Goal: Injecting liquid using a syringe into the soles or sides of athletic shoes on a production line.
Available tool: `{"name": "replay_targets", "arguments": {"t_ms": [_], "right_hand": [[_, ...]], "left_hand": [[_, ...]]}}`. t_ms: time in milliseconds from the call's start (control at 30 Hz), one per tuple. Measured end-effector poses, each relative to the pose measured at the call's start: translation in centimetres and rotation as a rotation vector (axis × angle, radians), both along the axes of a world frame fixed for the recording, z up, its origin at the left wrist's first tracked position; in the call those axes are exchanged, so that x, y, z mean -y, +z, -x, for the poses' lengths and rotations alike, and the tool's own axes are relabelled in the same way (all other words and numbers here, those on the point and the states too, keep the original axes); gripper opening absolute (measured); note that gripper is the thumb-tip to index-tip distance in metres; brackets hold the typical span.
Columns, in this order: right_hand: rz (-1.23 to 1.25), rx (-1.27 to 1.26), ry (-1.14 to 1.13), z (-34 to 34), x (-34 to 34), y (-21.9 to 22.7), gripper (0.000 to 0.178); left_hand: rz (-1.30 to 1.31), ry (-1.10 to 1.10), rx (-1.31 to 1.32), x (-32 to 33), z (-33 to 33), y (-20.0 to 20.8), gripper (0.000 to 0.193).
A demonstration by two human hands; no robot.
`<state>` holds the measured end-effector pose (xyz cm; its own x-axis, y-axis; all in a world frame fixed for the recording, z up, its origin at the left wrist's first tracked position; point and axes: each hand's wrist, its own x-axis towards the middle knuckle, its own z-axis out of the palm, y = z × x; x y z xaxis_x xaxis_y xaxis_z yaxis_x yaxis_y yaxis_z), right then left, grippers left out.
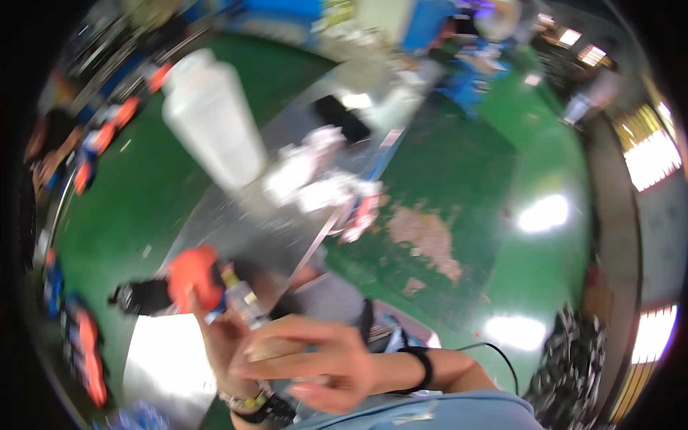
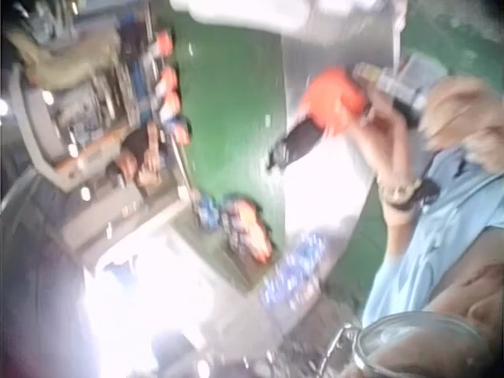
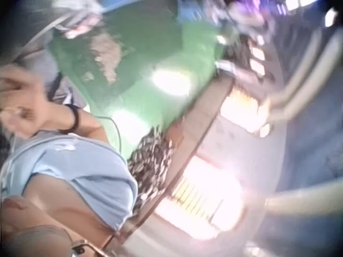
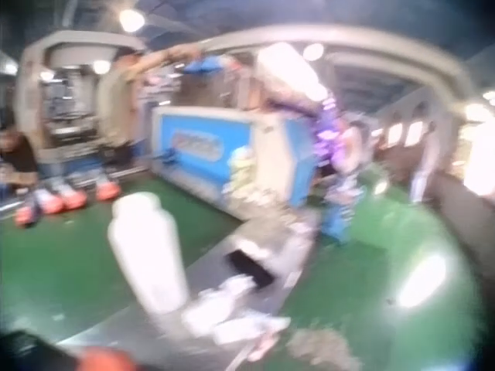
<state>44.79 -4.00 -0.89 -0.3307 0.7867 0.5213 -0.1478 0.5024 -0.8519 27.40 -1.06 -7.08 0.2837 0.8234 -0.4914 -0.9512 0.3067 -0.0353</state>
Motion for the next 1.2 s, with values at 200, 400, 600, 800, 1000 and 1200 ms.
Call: {"name": "replay_targets", "arguments": {"t_ms": [200, 400, 600, 800, 1000, 1200], "right_hand": [[-0.035, -0.044, 0.059, -0.3, -0.9, -1.1, 0.048], [0.121, 0.001, 0.131, 0.6, -0.6, -0.4, 0.054], [0.175, -0.025, 0.098, 1.3, -0.1, 0.4, 0.052], [0.150, 0.004, 0.057, 1.4, -0.2, 0.3, 0.052], [0.077, 0.000, 0.059, 1.6, -0.5, -0.8, 0.056], [0.008, 0.000, 0.096, 1.3, -0.9, -1.5, 0.057]], "left_hand": [[0.051, 0.147, -0.251, -0.1, -2.2, 2.7, 0.047], [-0.005, 0.137, -0.145, 0.7, -0.9, 2.2, 0.025], [-0.070, 0.153, -0.145, 0.4, -1.2, 2.3, 0.028], [-0.056, 0.154, -0.184, -0.5, -1.3, 3.2, 0.032], [0.015, 0.186, -0.238, -1.2, -1.3, 4.1, 0.043], [-0.056, 0.172, -0.209, -1.2, -0.9, 4.4, 0.046]]}}
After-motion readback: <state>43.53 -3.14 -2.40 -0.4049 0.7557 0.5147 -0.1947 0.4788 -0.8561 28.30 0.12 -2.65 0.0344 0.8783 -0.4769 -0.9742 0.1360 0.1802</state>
